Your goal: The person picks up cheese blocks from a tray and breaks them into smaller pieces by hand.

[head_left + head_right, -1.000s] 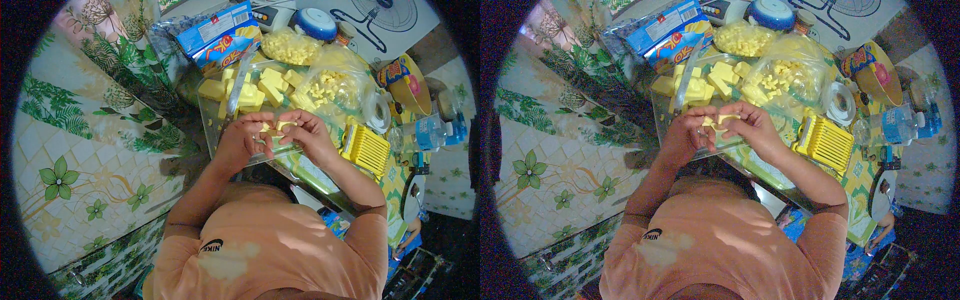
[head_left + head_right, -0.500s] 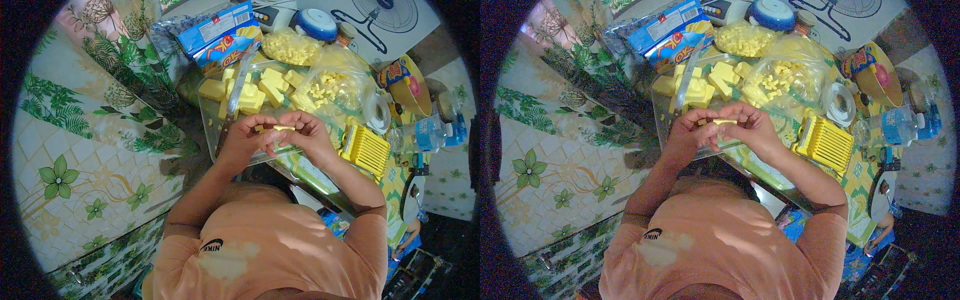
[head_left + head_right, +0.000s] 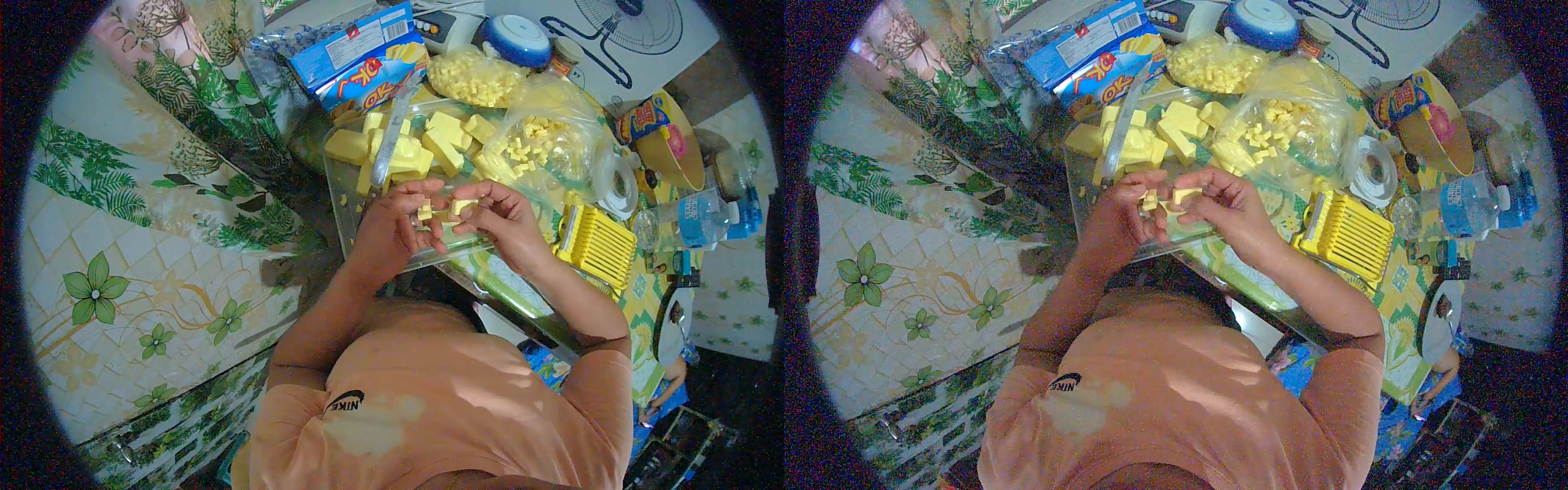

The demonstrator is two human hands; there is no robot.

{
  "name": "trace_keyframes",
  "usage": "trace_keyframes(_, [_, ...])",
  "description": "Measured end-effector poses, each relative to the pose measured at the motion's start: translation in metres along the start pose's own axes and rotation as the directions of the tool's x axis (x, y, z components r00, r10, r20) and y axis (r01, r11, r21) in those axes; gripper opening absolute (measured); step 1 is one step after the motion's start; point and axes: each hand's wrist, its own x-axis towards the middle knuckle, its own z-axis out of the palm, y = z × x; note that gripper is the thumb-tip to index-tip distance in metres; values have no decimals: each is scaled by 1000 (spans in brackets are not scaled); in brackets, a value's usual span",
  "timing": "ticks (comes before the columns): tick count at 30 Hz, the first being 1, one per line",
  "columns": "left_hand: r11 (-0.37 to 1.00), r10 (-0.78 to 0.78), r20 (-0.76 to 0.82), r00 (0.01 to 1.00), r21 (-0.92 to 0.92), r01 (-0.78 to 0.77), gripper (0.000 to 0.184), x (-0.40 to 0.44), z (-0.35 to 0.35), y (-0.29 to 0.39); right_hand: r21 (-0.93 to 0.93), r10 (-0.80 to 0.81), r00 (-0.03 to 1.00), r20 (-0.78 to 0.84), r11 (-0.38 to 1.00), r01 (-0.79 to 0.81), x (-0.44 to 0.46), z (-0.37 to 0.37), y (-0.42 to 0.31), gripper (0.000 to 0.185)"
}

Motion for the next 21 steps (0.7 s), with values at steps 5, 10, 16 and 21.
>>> trace_keyframes(5, [975, 19, -33, 999, 222, -11, 28, 1, 2, -1, -34, 8, 1000, -10, 999, -8, -1, 1, -1, 22])
trace_keyframes(10, [867, 116, 35, 993, 485, -118, 27, -1, 5, -6, -32, 10, 1000, -18, 999, -11, -1, 1, -1, 22])
trace_keyframes(16, [901, 82, 63, 995, 421, -101, 21, -3, 4, -5, -36, 11, 1000, 10, 999, -10, -2, 1, -1, 22])
trace_keyframes(21, [917, 43, 6, 999, 398, -42, 22, -2, 5, -4, -25, 12, 1000, 12, 1000, -11, -2, 0, 0, 21])
